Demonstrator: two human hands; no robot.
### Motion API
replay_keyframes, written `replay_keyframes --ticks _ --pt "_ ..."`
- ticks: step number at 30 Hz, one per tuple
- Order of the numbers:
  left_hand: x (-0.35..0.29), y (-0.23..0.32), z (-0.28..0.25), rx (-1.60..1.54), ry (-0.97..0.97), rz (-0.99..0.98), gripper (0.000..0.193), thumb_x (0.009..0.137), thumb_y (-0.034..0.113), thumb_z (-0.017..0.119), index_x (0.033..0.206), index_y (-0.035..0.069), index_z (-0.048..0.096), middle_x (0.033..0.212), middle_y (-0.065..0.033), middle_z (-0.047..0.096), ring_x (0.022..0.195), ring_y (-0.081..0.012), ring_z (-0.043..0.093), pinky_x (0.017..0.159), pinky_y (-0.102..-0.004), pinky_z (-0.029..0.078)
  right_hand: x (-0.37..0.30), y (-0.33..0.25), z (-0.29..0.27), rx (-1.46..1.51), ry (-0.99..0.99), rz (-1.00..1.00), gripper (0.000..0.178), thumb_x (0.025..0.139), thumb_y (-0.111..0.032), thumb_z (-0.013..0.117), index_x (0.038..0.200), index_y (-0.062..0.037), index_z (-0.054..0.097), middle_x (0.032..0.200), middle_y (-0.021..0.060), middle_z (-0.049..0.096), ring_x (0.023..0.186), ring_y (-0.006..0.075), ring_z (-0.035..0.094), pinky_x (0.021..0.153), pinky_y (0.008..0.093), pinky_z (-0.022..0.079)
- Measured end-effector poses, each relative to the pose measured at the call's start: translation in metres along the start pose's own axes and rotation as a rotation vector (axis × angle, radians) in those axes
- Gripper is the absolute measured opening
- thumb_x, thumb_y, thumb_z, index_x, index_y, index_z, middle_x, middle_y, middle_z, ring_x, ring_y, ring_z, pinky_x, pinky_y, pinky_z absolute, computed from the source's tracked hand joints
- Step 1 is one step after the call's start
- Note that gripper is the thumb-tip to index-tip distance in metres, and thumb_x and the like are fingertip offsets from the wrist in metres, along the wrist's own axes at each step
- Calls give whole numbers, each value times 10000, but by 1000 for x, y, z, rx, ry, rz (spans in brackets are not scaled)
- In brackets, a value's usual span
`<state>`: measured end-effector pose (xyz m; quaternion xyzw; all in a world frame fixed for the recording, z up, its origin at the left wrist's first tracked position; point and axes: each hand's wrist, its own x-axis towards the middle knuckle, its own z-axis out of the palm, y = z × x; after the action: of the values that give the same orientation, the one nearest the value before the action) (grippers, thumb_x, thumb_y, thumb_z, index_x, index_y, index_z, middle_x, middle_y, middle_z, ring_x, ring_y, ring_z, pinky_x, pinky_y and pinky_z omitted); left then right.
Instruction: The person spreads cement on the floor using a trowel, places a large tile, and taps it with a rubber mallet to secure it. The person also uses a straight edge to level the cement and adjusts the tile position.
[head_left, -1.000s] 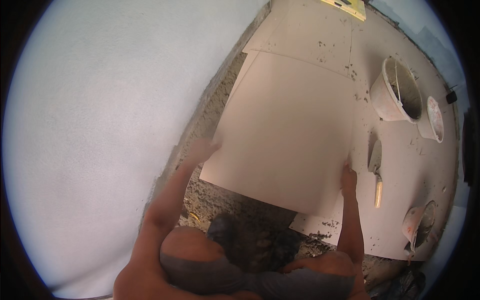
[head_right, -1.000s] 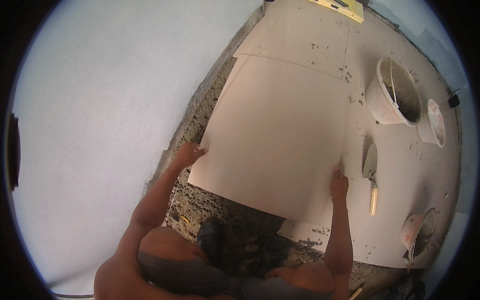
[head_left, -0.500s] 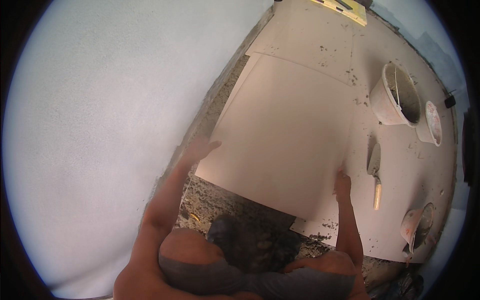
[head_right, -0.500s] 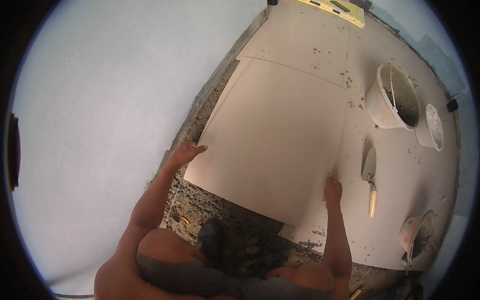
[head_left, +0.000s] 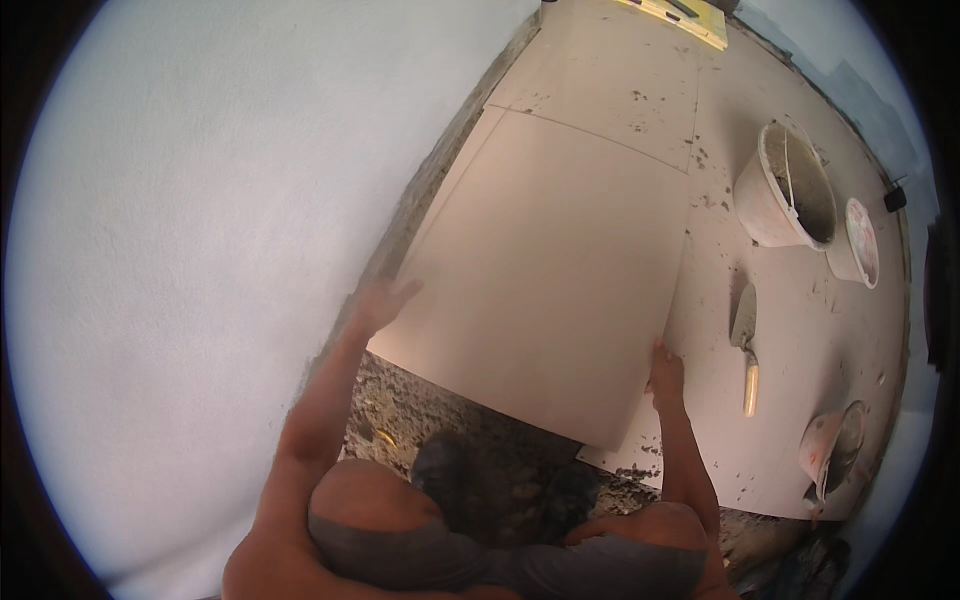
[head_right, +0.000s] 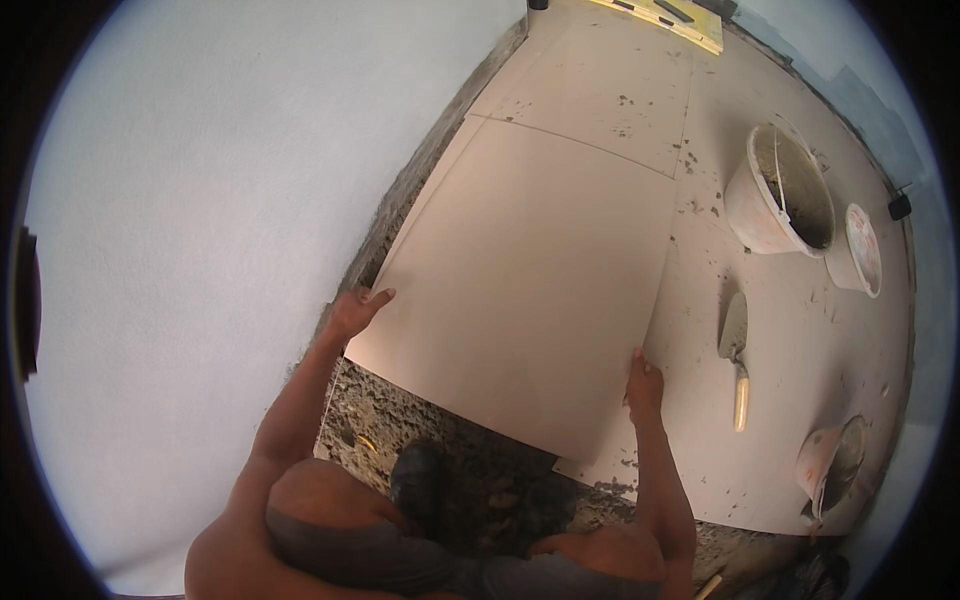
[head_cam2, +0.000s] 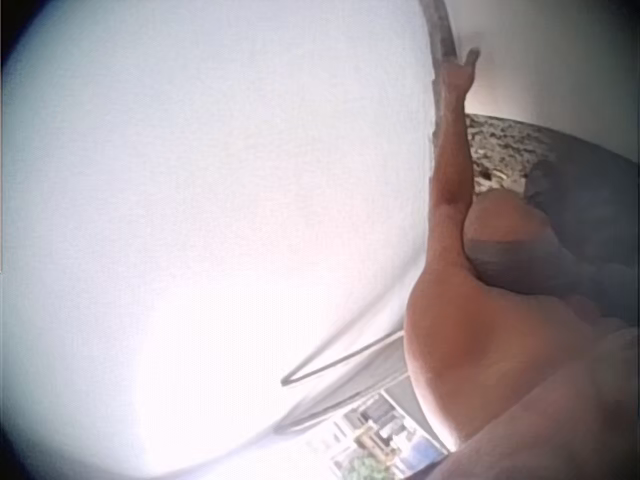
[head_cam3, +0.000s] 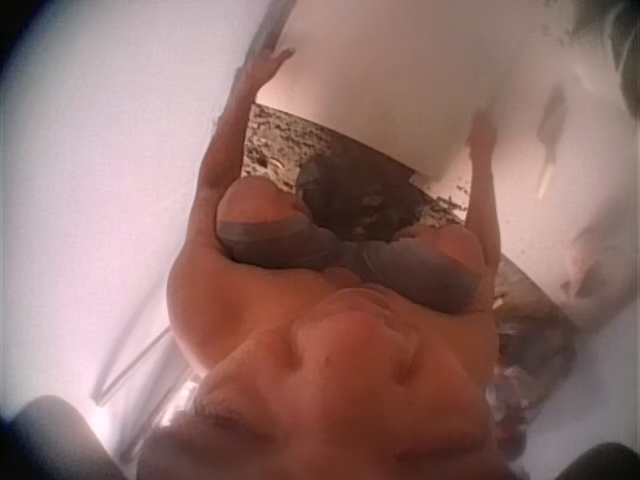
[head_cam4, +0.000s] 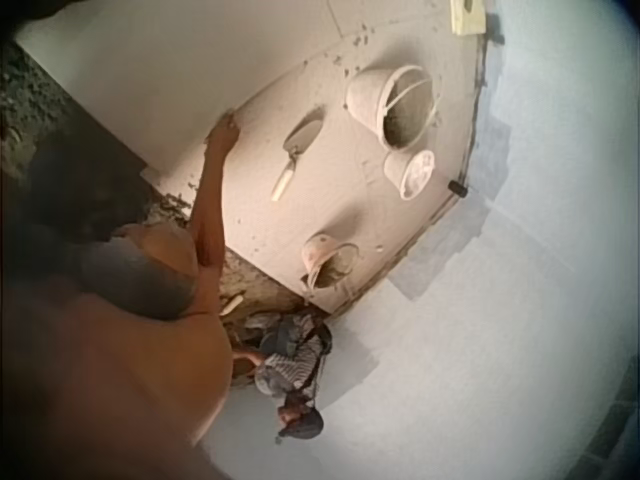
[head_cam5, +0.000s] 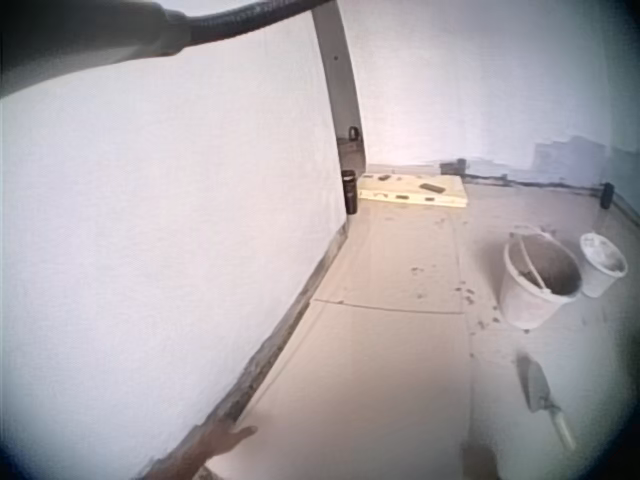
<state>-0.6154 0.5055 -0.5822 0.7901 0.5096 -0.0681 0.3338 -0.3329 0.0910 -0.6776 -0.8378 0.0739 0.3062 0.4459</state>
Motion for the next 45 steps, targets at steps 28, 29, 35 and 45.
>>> replay_keyframes --ticks 28,29,35,45 --pt "-47 -174 77 -579 52 -361 392 962 369 613 821 3 628 645 -68 615 459 -126 512 374 -291 360 -16 1 15 52 -115 -4 546 1018 -519 460 753 -50 554 545 21 486 411 142 450 375 297 349" --pt "-44 -171 75 -614 16 -394 392 963 369 614 816 6 630 640 -62 607 451 -121 498 372 -292 357 -15 1 13 59 -122 -10 549 1016 -522 461 760 -46 559 546 22 488 411 142 450 375 297 349" --pt "-65 -117 67 -1106 -18 -625 422 948 401 643 753 29 609 606 -20 518 418 -106 380 373 -283 338 -16 -1 10 41 -100 8 551 1017 -522 456 759 -46 558 541 25 488 408 142 456 371 297 341" --pt "-52 -148 66 -681 98 -631 392 909 461 660 849 87 560 694 -46 509 558 -165 440 497 -328 349 -30 5 26 110 -192 -14 558 1021 -516 445 747 -43 557 536 29 486 409 152 471 369 299 353"
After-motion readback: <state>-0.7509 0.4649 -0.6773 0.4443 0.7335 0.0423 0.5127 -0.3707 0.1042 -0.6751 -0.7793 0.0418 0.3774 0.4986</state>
